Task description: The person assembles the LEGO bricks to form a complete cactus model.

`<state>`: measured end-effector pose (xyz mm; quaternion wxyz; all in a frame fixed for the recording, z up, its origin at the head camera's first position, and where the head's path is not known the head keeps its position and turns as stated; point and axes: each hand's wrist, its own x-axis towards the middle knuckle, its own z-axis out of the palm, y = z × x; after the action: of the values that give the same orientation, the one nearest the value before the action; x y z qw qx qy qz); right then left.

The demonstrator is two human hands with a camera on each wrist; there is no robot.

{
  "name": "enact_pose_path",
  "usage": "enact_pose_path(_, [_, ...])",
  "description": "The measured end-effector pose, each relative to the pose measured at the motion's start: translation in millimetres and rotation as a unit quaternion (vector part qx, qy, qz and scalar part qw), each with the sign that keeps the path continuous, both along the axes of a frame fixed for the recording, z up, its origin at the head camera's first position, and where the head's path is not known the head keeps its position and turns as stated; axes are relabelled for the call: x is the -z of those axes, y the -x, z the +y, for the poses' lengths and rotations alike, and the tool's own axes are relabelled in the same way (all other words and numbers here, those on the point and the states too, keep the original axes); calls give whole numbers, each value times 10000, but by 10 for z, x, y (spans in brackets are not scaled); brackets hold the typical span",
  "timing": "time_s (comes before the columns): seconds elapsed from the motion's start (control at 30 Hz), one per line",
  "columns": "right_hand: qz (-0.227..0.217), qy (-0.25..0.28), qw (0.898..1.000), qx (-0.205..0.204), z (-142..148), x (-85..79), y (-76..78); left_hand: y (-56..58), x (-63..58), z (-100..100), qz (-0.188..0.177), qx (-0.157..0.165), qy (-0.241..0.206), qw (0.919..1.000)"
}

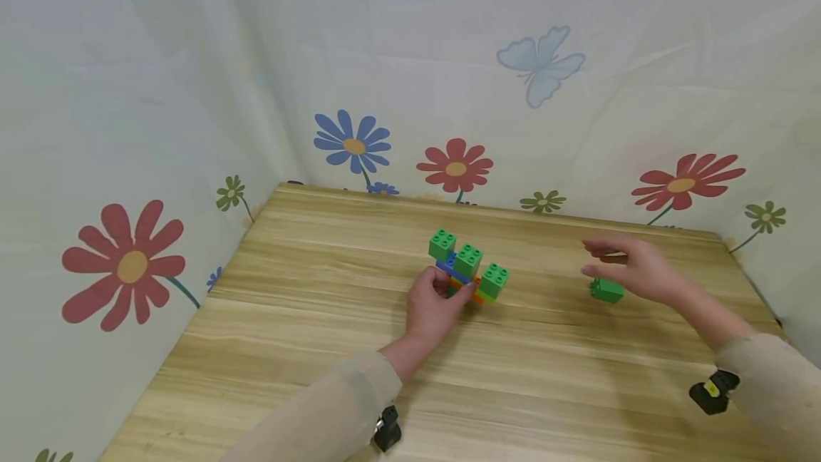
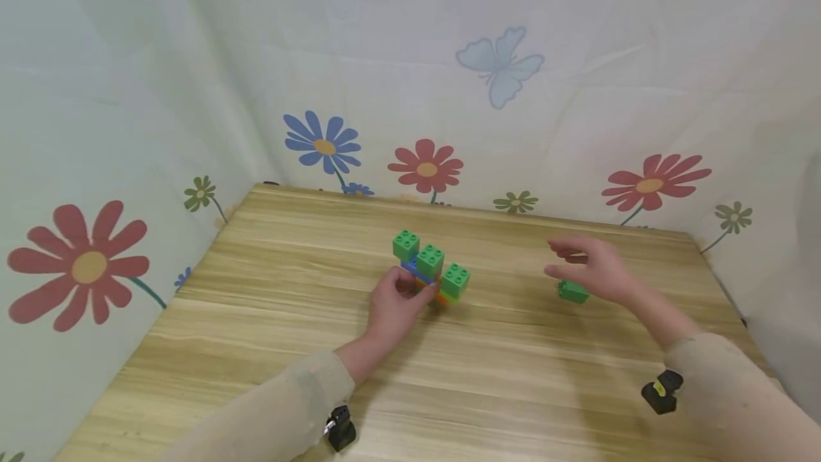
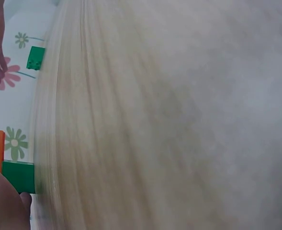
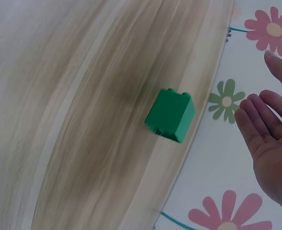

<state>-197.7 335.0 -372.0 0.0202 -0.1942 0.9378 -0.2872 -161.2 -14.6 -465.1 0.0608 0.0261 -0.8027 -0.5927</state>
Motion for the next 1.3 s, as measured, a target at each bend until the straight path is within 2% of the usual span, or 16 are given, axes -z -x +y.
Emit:
enact_pose_path(0.53, [-83, -674, 9976, -120, 234, 147, -14, 3, 46, 6, -24, -51, 61, 10000])
enact_pose_path(0.73, [70, -1188, 9925, -277, 275, 234, 0, 11, 63, 8, 57, -22, 56, 10000])
enact_pose_path(1.0, [86, -1554, 9876, -216, 274, 313, -10, 10, 50, 7, -14, -24, 21, 10000])
enact_pose_path(1.3, [-4, -1773, 9841, -130, 283, 394, 12, -2, 57, 1, 64, -21, -5, 10000])
